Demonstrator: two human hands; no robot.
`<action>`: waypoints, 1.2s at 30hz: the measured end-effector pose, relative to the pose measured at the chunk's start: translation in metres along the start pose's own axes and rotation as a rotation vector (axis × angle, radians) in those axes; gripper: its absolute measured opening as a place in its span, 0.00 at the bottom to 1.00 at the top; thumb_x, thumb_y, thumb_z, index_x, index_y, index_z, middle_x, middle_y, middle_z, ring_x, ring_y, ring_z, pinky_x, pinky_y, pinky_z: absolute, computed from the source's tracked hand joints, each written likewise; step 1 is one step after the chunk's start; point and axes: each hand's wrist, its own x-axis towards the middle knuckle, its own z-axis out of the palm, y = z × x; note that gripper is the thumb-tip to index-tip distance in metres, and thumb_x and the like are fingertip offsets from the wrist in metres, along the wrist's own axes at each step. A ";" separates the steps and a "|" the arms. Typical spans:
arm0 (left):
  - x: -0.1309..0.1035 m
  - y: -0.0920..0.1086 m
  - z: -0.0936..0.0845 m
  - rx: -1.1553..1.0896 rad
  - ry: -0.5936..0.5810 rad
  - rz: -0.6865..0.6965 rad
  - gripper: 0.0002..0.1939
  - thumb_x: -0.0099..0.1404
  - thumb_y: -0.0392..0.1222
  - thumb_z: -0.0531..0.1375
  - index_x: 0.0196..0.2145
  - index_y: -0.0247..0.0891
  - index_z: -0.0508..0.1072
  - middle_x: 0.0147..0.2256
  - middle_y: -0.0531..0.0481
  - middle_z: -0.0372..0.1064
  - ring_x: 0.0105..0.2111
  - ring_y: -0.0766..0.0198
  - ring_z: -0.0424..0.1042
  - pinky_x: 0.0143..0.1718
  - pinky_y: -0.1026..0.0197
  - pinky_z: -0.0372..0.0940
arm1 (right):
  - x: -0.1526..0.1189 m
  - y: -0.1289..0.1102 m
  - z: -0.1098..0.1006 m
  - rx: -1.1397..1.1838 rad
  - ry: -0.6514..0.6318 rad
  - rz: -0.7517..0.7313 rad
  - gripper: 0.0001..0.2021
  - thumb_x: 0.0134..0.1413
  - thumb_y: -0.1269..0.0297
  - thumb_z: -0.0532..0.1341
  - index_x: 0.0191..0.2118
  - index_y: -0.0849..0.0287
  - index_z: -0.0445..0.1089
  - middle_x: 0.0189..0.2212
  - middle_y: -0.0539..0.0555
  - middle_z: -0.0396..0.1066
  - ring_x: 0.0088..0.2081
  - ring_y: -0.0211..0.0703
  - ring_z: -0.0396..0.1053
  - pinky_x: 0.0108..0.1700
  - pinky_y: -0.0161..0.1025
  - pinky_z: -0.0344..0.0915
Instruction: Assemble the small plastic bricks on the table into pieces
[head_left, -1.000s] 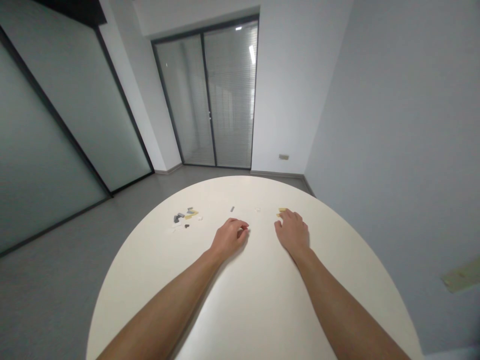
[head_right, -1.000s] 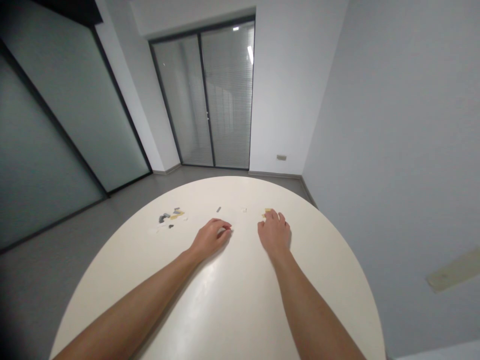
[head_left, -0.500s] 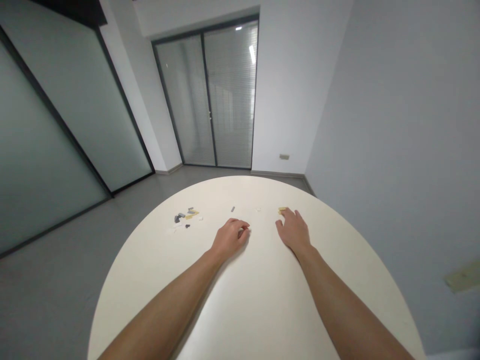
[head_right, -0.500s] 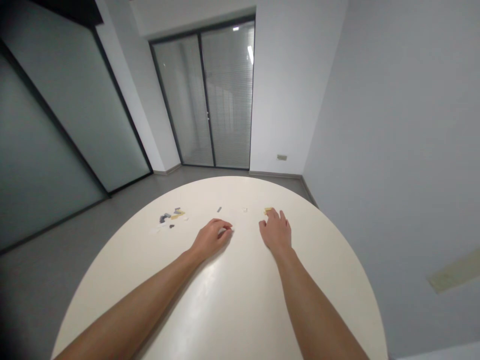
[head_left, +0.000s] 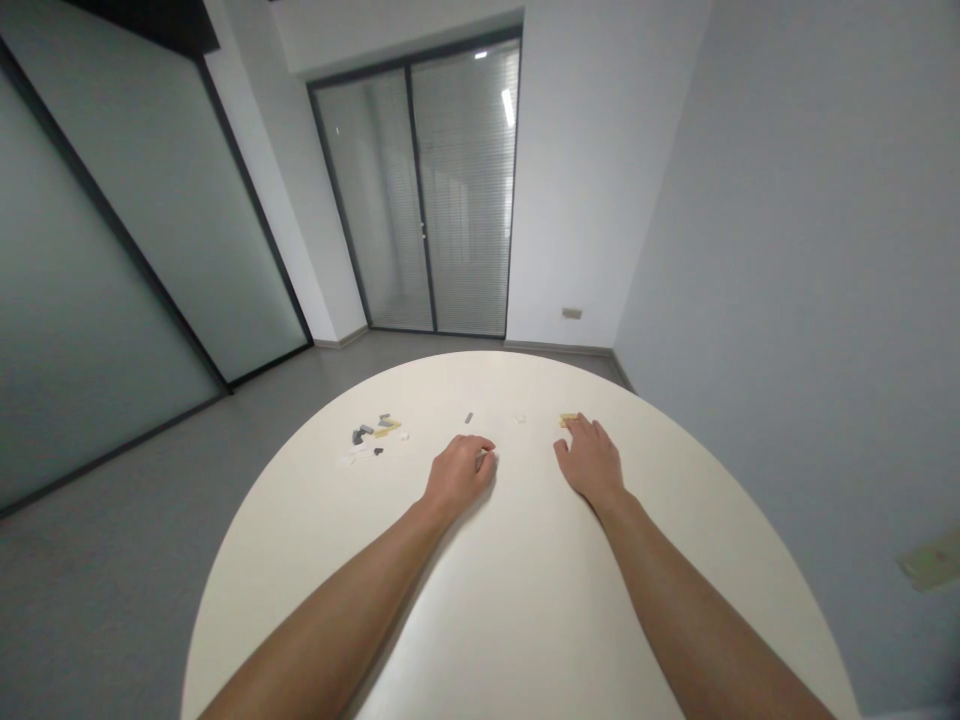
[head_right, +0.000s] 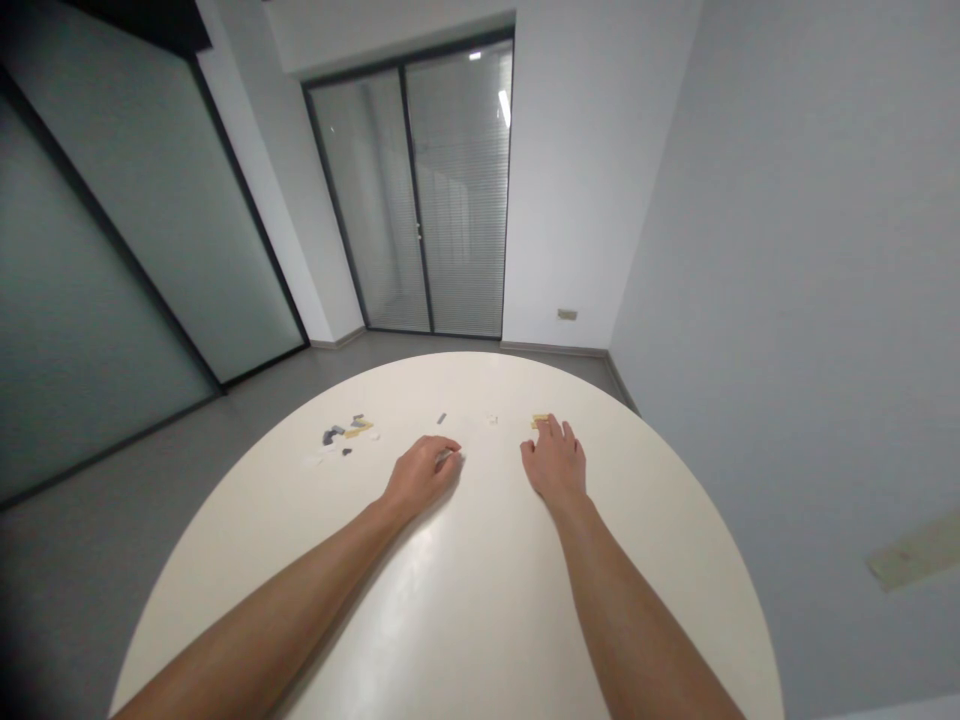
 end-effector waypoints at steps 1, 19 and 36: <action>0.000 -0.001 0.000 0.018 0.017 -0.012 0.12 0.69 0.41 0.54 0.45 0.41 0.75 0.45 0.47 0.75 0.50 0.57 0.70 0.53 0.55 0.65 | 0.000 -0.001 -0.001 0.012 0.016 -0.013 0.23 0.60 0.64 0.52 0.60 0.63 0.64 0.64 0.62 0.61 0.63 0.58 0.56 0.61 0.54 0.57; 0.008 -0.040 -0.006 0.494 0.168 -0.380 0.29 0.67 0.53 0.53 0.58 0.30 0.67 0.66 0.30 0.50 0.66 0.38 0.49 0.63 0.38 0.50 | -0.006 -0.016 -0.009 0.169 0.091 -0.216 0.17 0.59 0.67 0.55 0.53 0.59 0.67 0.58 0.59 0.64 0.60 0.53 0.57 0.60 0.51 0.59; 0.010 -0.053 -0.017 0.685 0.124 -0.489 0.32 0.69 0.53 0.48 0.59 0.22 0.65 0.62 0.22 0.56 0.65 0.38 0.53 0.63 0.38 0.47 | -0.007 -0.015 -0.007 0.178 0.077 -0.220 0.17 0.59 0.66 0.55 0.53 0.58 0.67 0.58 0.59 0.64 0.61 0.53 0.56 0.61 0.52 0.59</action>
